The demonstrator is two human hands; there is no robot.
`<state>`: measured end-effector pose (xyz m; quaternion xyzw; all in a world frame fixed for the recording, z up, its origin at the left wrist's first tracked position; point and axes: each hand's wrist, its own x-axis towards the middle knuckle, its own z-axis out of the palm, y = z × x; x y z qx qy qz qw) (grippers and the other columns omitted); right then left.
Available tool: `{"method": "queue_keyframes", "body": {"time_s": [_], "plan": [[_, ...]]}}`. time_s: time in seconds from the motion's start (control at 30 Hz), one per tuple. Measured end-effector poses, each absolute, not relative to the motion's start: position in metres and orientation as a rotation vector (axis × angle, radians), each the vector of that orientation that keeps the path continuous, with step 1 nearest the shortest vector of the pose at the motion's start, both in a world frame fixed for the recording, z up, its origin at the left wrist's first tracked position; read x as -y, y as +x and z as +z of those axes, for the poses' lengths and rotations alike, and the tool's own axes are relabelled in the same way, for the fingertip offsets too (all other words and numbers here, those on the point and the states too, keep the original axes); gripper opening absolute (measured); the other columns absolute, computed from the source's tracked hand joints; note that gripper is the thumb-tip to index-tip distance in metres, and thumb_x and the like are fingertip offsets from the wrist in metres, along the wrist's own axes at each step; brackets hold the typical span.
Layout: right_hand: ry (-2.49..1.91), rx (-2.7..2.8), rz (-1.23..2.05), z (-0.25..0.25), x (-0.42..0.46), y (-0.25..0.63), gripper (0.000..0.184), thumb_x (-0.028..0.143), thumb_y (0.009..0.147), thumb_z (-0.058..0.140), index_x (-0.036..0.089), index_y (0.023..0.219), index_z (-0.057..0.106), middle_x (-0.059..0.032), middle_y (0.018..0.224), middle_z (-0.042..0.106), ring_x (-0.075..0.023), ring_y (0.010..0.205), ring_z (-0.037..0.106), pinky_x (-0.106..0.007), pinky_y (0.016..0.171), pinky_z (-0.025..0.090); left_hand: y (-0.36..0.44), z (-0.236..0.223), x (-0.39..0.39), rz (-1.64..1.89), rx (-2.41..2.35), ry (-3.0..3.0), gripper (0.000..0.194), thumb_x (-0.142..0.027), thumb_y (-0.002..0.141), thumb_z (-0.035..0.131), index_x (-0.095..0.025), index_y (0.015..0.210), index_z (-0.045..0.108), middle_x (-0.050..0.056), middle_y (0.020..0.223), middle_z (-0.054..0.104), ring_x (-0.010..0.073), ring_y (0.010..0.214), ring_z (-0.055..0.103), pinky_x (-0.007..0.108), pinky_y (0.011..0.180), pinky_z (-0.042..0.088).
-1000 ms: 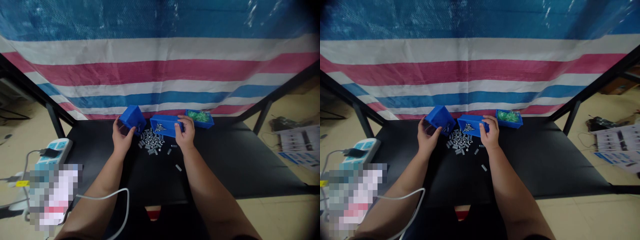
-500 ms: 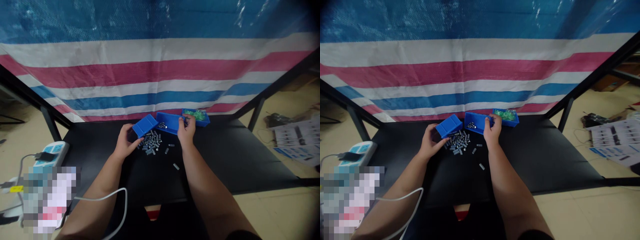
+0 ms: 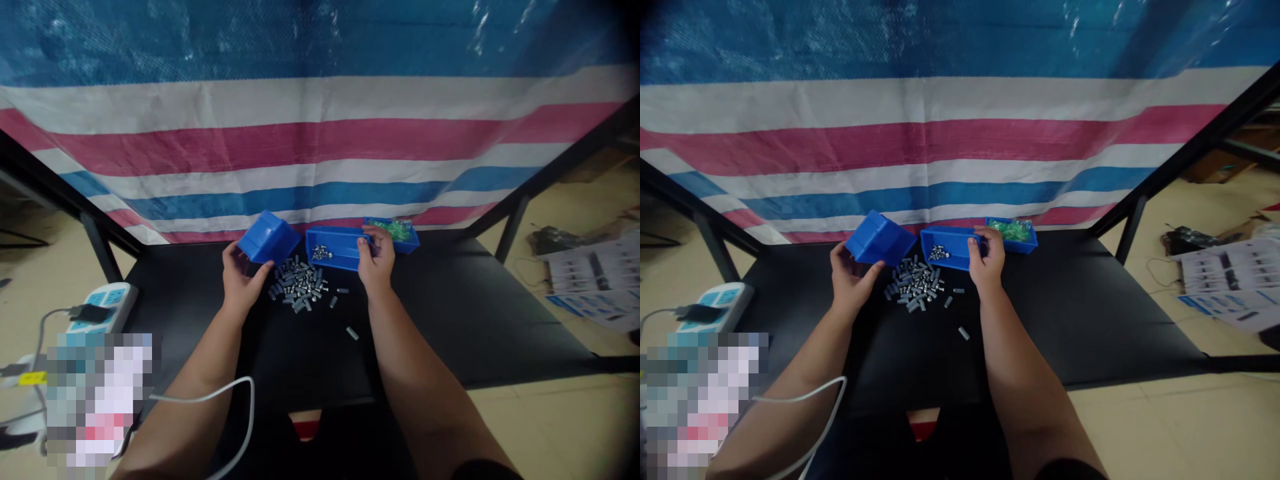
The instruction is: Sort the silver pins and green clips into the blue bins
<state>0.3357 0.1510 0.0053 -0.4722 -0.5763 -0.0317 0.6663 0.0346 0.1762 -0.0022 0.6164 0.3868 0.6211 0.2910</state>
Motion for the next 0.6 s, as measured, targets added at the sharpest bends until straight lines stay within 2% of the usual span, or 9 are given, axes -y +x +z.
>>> {"method": "queue_keyframes", "body": {"time_s": [0.2, 0.6], "plan": [[-0.985, 1.496, -0.155, 0.026, -0.134, 0.315, 0.014, 0.027, 0.089, 0.065, 0.024, 0.102, 0.062, -0.0092, 0.113, 0.067, -0.0261, 0.107, 0.066, -0.049, 0.095, 0.054, 0.028, 0.000, -0.182, 1.682, -1.249, 1.542, 0.075, -0.042, 0.074, 0.082, -0.023, 0.131, 0.038, 0.014, 0.125, 0.058, 0.0255, 0.106, 0.068, 0.044, 0.094, 0.056], [-0.922, 1.668, -0.217, 0.036, -0.123, 0.304, 0.020, 0.022, 0.087, 0.066, 0.027, 0.106, 0.063, -0.0079, 0.119, 0.068, -0.0266, 0.108, 0.067, -0.049, 0.092, 0.058, 0.019, -0.007, -0.185, 1.600, -1.556, 1.581, 0.078, -0.043, 0.068, 0.085, -0.019, 0.125, 0.038, 0.012, 0.106, 0.065, 0.0273, 0.095, 0.069, 0.047, 0.090, 0.054]]}}
